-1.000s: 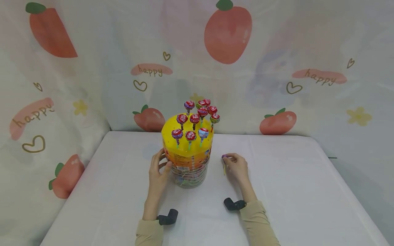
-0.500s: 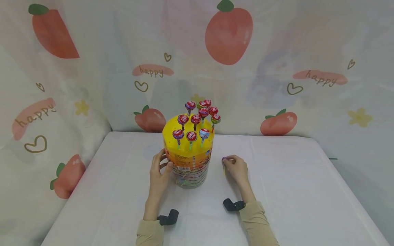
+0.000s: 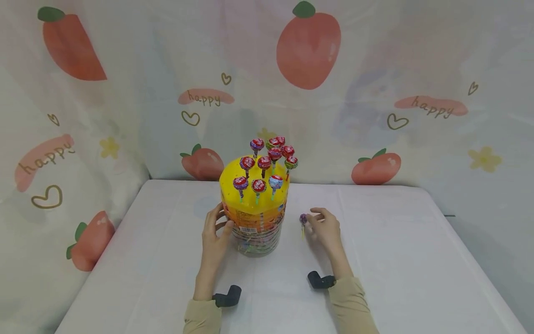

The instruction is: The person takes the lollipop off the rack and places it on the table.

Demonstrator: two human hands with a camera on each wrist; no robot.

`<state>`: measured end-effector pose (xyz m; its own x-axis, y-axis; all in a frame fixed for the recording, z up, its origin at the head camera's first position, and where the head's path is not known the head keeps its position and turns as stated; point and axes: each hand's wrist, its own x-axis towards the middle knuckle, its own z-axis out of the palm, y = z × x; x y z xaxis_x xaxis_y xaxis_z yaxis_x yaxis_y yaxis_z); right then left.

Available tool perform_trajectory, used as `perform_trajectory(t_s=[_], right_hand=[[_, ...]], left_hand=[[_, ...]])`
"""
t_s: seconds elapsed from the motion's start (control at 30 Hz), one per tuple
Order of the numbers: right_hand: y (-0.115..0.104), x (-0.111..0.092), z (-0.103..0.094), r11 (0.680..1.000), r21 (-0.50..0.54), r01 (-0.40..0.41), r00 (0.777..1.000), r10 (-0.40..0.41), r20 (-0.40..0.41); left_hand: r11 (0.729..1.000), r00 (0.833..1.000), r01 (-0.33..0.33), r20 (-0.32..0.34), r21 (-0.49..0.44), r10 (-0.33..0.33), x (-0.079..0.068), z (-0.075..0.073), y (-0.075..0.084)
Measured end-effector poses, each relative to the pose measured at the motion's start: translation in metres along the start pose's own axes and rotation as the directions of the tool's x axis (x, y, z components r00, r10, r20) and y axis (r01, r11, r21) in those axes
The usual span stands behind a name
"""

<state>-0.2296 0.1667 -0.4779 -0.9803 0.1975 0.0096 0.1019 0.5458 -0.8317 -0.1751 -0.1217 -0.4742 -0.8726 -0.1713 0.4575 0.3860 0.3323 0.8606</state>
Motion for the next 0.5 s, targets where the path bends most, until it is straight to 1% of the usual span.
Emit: perform_trajectory(t_s=[0.1, 0.3, 0.4, 0.5], right_hand=[[-0.009, -0.003, -0.008, 0.999, 0.011, 0.038, 0.999, -0.038, -0.033], [-0.034, -0.015, -0.022, 0.993, 0.041, 0.114, 0.990, -0.109, -0.093], [-0.046, -0.024, -0.029, 0.984, 0.072, 0.161, 0.981, -0.151, -0.125], [-0.059, -0.034, -0.035, 0.970, 0.106, 0.219, 0.966, -0.200, -0.166]], left_hand=[[1.000, 1.000, -0.002, 0.002, -0.009, 0.002, 0.000, 0.000, 0.000], [0.999, 1.000, 0.017, 0.009, -0.029, -0.017, -0.001, 0.000, 0.001], [0.999, 1.000, 0.019, 0.011, -0.028, -0.019, -0.001, 0.000, 0.002], [1.000, 1.000, 0.014, 0.009, -0.028, -0.014, -0.001, 0.001, 0.002]])
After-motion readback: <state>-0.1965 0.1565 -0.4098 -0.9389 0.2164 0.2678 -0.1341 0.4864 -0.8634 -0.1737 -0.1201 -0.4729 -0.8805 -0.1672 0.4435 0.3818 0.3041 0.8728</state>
